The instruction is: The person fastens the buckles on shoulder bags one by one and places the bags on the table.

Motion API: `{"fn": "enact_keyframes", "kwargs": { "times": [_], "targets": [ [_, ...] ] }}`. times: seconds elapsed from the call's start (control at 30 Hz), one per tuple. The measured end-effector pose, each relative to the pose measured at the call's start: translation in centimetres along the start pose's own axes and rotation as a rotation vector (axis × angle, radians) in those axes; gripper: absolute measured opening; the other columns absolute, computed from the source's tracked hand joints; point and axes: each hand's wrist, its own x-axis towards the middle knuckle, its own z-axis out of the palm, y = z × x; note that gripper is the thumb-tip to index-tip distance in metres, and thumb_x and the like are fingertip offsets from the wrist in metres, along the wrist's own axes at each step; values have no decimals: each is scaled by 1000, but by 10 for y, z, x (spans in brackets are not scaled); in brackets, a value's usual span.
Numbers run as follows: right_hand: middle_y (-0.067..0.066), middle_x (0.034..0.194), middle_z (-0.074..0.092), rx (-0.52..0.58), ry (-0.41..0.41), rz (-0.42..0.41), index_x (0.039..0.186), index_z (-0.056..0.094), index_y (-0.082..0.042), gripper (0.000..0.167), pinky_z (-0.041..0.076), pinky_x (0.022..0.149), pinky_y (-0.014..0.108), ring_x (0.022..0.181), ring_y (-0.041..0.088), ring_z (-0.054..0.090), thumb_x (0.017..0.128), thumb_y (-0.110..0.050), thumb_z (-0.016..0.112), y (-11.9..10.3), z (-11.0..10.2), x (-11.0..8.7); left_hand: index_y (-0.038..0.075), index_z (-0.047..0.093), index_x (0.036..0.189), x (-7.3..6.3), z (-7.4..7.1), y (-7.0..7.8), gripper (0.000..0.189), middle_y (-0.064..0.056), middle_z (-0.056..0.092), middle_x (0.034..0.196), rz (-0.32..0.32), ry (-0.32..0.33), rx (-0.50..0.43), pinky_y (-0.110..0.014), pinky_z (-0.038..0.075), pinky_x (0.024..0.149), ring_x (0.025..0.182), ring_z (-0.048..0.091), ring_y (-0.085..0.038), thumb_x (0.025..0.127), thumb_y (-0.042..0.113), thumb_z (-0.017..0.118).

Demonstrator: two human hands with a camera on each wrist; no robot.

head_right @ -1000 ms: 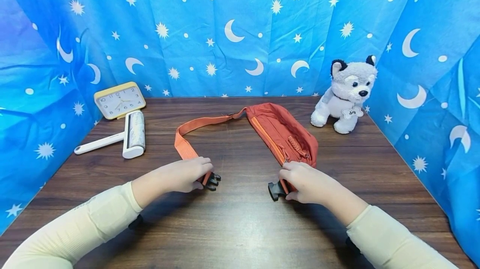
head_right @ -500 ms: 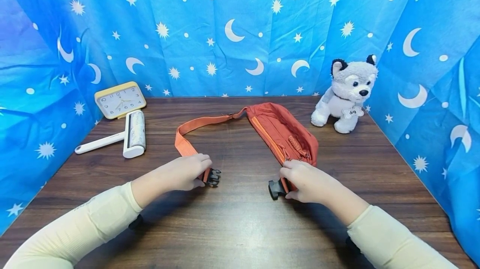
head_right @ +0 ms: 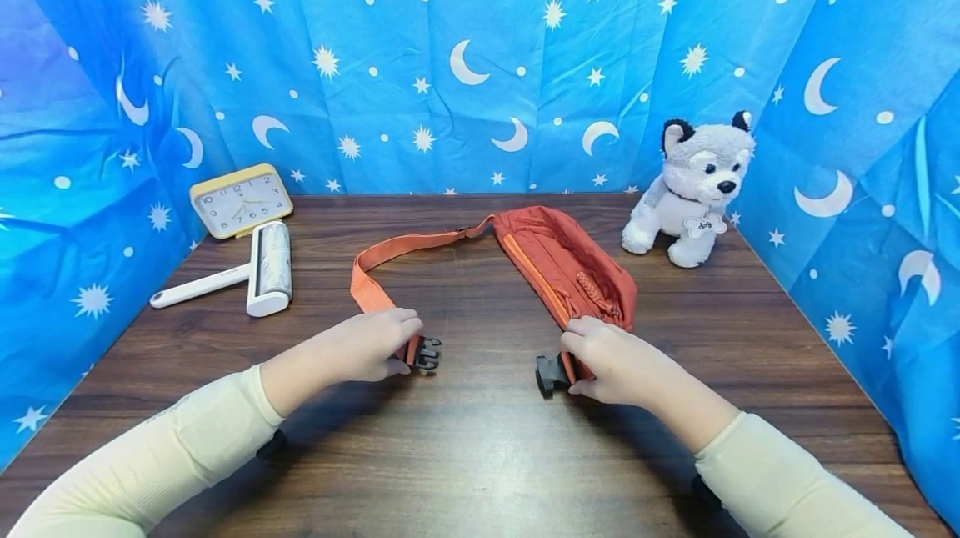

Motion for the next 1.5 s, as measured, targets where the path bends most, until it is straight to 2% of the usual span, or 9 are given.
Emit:
{"fn": "enact_keyframes", "kwargs": {
  "times": [0.3,0.83,1.23,1.5],
  "targets": [
    [-1,90,57,-10,43,-19,98,67,-5,45,50,67,31,80,12,52,64,-17,95,0,3,0,7,59,94,-1,-2,1,28,0,53,84,-5,19,8,-28,47,67,76,50,-14,82,15,84],
    [0,91,60,-25,146,-49,96,67,-6,47,52,68,32,80,12,57,61,-18,96,1,7,3,9,57,89,-1,-2,4,29,1,52,82,-8,52,12,-27,45,65,74,49,-13,80,16,84],
    [1,92,62,-16,154,-34,97,68,-6,46,54,70,33,82,13,59,62,-19,96,-2,6,6,9,57,88,0,-3,6,29,2,51,80,13,65,19,-27,43,64,72,49,-13,81,19,84],
    [0,91,62,-23,160,-27,95,68,-7,45,54,70,34,81,13,58,62,-20,95,-3,5,7,10,57,88,2,-2,7,29,1,52,81,-2,68,28,-27,44,64,74,50,-14,81,18,84]
  ]
}}
